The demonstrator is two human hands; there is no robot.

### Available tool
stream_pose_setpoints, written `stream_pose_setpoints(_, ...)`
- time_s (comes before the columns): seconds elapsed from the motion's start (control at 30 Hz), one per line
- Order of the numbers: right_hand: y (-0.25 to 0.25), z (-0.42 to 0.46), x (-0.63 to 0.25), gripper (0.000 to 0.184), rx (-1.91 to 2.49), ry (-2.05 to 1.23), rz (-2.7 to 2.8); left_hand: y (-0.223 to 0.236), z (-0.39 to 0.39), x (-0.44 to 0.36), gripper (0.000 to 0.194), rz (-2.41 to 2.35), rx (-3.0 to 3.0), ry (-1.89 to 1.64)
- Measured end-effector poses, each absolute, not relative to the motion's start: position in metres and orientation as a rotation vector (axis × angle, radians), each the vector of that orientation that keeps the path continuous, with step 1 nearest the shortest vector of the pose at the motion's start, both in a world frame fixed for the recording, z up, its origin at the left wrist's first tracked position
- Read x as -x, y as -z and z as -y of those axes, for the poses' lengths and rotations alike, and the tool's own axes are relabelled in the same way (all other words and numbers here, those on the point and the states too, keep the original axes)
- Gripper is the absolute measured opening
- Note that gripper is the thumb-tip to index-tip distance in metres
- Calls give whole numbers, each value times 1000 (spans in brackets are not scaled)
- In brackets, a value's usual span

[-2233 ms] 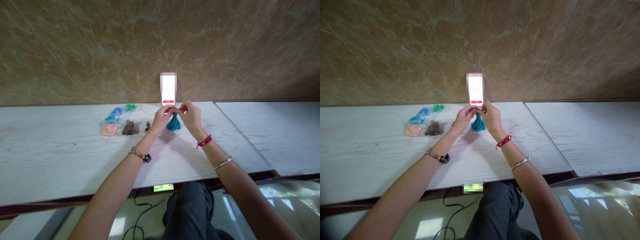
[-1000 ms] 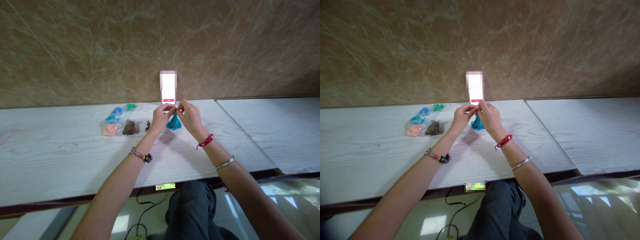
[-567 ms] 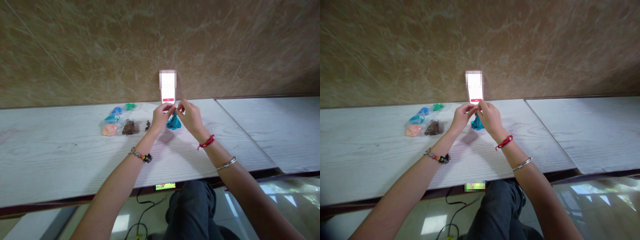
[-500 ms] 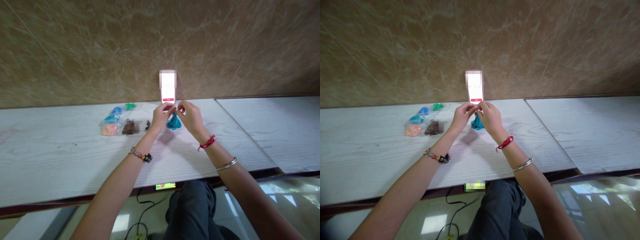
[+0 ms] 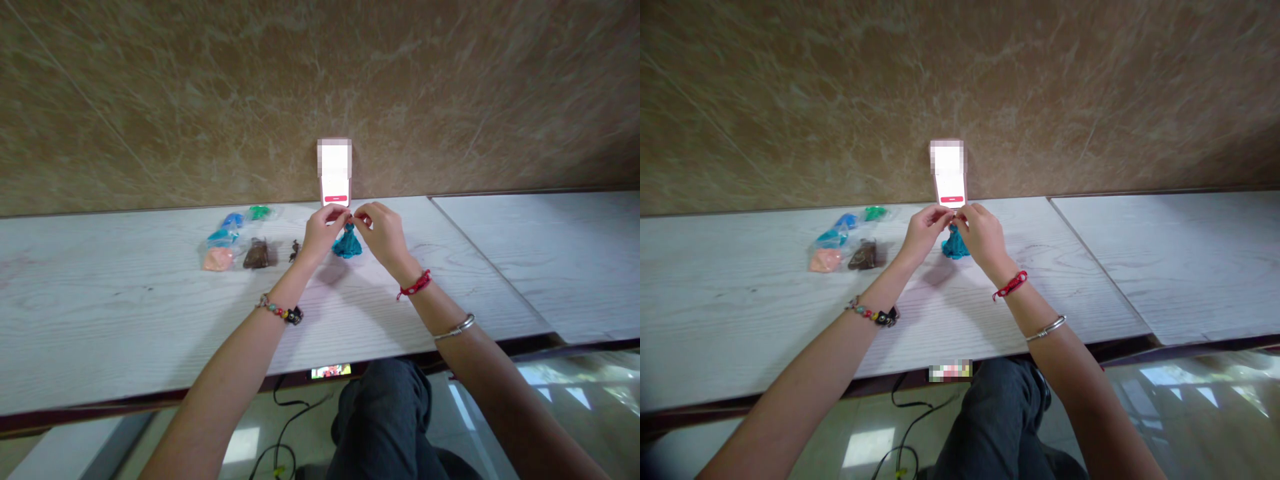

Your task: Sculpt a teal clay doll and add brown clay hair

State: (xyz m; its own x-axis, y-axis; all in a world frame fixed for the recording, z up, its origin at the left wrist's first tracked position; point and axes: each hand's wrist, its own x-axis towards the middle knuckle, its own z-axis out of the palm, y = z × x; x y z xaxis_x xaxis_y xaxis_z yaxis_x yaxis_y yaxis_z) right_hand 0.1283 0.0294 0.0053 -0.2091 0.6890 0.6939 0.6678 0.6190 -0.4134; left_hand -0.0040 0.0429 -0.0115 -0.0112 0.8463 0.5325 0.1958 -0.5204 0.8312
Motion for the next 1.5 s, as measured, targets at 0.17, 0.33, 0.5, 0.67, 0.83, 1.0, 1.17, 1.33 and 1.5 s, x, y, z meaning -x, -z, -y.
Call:
stream_pose_setpoints(0.17, -6, -31, -130, 7, 1085, -29, 1905, 12, -43, 3, 5, -1081, -1732, -1567)
stream_pose_setpoints(0.33, -6, -29, -131, 8, 1058, -38, 1897, 10, -41, 2, 8, -1098, -1719, -1540)
stream_pose_setpoints(0.5, -8, -29, -129, 7, 1059, -50, 1888, 7, -37, 3, 15, -1149, -1734, -1515)
stream_pose_setpoints(0.67, -8, -31, -129, 9, 1087, -70, 1878, 6, -36, 3, 16, -1164, -1738, -1507)
stream_pose_setpoints(0.83, -8, -32, -130, 9, 1079, -77, 1876, 5, -35, 2, 15, -1155, -1735, -1513)
stream_pose_setpoints(1.0, -7, -31, -132, 10, 1065, -75, 1877, 5, -35, 2, 16, -1161, -1729, -1508)
stream_pose_setpoints(1.17, -6, -32, -131, 9, 1070, -71, 1886, 5, -34, 2, 16, -1170, -1730, -1502)
stream_pose_setpoints(1.33, -8, -32, -133, 10, 1052, -78, 1857, 4, -33, 2, 17, -1164, -1713, -1498)
stream_pose_setpoints(1.5, -9, -35, -142, 13, 1083, -107, 1747, 4, -33, 1, 18, -1158, -1694, -1484)
